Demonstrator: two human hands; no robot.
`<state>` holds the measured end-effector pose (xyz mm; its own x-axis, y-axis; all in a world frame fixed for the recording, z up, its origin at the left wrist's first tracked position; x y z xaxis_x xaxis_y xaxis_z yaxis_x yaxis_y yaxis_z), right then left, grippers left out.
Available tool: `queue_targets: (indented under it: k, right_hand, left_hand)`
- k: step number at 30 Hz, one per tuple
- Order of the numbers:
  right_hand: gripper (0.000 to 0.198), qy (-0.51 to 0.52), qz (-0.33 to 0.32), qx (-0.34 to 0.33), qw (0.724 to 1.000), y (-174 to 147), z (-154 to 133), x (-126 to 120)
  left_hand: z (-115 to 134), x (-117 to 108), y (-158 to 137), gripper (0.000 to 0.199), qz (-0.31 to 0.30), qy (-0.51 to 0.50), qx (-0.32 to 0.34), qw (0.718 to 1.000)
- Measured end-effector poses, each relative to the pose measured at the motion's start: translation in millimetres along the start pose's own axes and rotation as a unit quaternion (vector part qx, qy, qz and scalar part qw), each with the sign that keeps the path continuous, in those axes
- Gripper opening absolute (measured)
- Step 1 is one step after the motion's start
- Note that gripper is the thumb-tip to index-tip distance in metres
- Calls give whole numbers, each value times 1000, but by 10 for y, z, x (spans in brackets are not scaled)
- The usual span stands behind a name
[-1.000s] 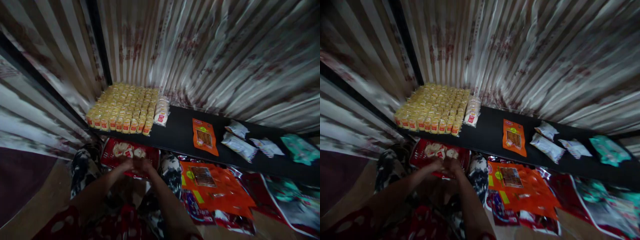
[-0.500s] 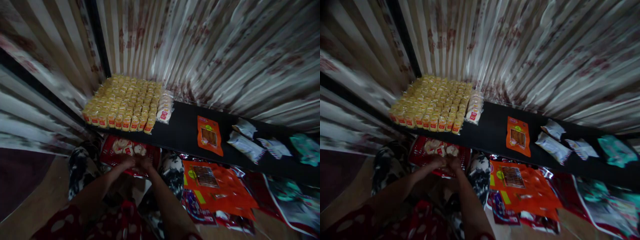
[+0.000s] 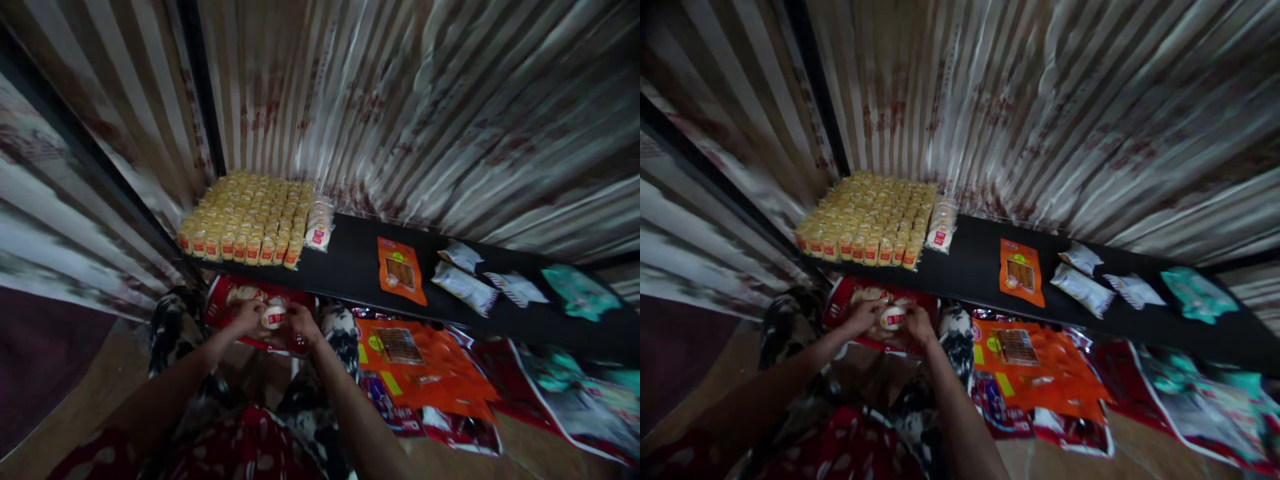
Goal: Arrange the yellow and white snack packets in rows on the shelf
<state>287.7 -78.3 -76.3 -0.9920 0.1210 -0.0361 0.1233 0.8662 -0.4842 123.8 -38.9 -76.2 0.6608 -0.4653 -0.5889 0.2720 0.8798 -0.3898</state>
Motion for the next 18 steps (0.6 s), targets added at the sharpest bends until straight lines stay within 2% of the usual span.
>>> queue_targets:
  k: [4, 10, 18]
  right_hand:
    - [24, 70, -28, -50, 996, -139, -251, -59]
    - [29, 39, -34, -117, 992, -392, -662, -189]
    - [34, 217, 4, -91, 972, -637, -951, -368]
  left_hand:
    - [282, -298, -75, 20, 33, 33, 41, 998]
    - [786, -620, -252, 23, 11, 41, 111, 993]
    - [1311, -776, -290, 25, 7, -47, 140, 989]
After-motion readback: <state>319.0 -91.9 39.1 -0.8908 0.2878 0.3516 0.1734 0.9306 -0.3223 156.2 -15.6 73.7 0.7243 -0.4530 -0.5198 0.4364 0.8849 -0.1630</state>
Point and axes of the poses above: each hand's wrist, its own y-axis towards the middle knuckle, its own x-axis out of the palm, z = x × y, the point moved 5 cm from there along y, towards the middle knuckle, and after that the axes turned 15 degrees about y, right-handed, at the moved point
